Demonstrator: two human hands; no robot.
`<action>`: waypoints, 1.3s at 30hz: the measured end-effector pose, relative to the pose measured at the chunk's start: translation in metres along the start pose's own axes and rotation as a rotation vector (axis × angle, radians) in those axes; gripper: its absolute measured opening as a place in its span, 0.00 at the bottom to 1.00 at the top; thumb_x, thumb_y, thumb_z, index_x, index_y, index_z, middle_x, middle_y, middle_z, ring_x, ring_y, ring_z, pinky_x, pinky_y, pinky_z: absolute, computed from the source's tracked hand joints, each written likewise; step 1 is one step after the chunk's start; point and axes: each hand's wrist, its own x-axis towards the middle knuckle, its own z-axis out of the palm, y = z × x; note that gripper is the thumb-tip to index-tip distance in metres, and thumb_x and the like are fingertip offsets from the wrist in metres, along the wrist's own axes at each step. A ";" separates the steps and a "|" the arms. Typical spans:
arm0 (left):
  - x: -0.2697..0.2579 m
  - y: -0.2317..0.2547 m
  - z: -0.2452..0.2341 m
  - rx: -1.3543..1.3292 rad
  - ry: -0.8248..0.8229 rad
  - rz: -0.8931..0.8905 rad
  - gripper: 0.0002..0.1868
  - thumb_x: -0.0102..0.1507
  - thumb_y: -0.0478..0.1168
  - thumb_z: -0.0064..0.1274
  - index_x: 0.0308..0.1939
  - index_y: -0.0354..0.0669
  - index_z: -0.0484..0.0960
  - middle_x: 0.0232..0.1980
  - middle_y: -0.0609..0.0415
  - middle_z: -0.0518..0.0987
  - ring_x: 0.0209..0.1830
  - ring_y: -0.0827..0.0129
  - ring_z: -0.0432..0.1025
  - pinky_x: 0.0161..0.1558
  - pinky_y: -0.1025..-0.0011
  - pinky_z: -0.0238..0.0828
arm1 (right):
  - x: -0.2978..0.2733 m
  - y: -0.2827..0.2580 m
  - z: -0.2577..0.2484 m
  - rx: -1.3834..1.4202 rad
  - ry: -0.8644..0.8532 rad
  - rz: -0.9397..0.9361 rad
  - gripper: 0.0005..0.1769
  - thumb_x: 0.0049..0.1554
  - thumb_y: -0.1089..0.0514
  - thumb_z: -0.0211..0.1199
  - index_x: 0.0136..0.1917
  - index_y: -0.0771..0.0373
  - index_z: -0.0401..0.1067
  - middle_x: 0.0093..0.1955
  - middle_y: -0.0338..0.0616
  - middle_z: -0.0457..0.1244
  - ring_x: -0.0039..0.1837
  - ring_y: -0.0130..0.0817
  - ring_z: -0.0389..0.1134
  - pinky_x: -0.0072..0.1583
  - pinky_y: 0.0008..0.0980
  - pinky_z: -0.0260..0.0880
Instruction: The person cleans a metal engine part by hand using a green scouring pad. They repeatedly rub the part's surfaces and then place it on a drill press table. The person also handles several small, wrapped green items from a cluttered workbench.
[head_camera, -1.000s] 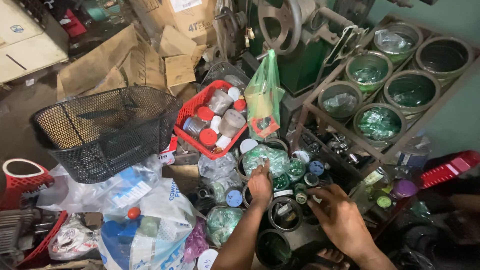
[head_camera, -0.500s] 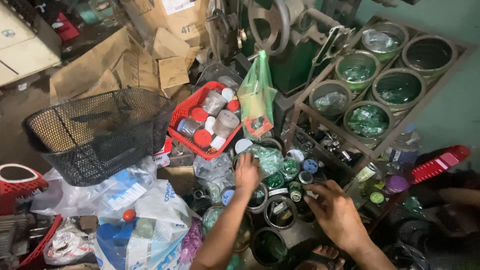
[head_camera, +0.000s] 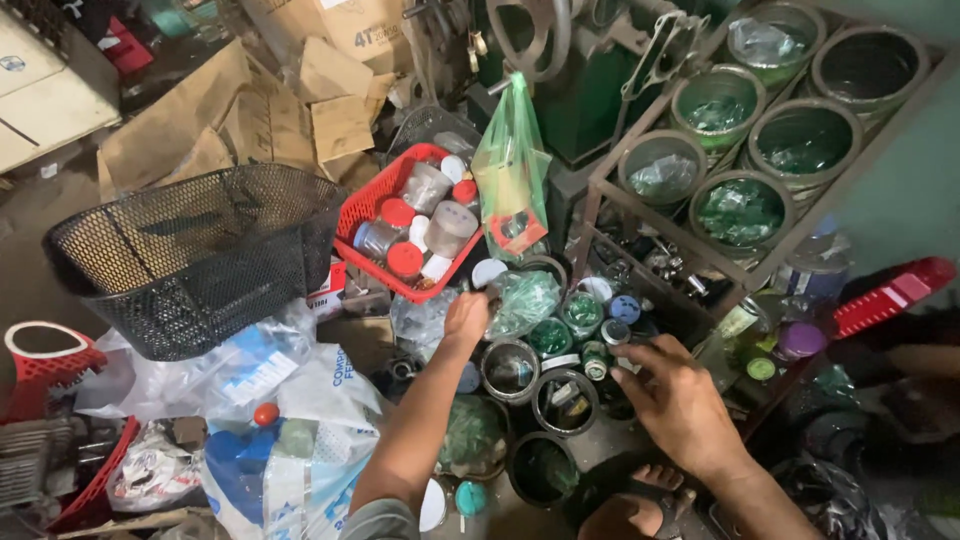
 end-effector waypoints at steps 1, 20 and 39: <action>-0.005 0.008 -0.011 -0.033 0.034 -0.032 0.16 0.61 0.46 0.55 0.52 0.54 0.83 0.43 0.38 0.83 0.45 0.42 0.78 0.48 0.49 0.74 | 0.000 0.001 0.000 0.008 0.025 -0.041 0.16 0.52 0.58 0.68 0.56 0.58 0.77 0.46 0.47 0.65 0.41 0.43 0.72 0.44 0.39 0.72; -0.011 -0.003 0.006 -0.030 0.121 0.148 0.26 0.58 0.40 0.58 0.59 0.42 0.74 0.59 0.42 0.77 0.47 0.42 0.76 0.48 0.49 0.73 | 0.005 0.008 -0.007 -0.041 0.054 -0.086 0.15 0.53 0.58 0.67 0.54 0.60 0.78 0.46 0.50 0.65 0.47 0.50 0.71 0.49 0.43 0.70; -0.002 -0.053 0.042 -0.378 0.467 -0.201 0.24 0.56 0.41 0.62 0.55 0.38 0.75 0.47 0.33 0.81 0.49 0.37 0.76 0.52 0.48 0.72 | -0.001 0.014 -0.023 -0.060 0.080 -0.059 0.15 0.54 0.57 0.67 0.55 0.61 0.77 0.45 0.51 0.64 0.46 0.51 0.70 0.49 0.44 0.69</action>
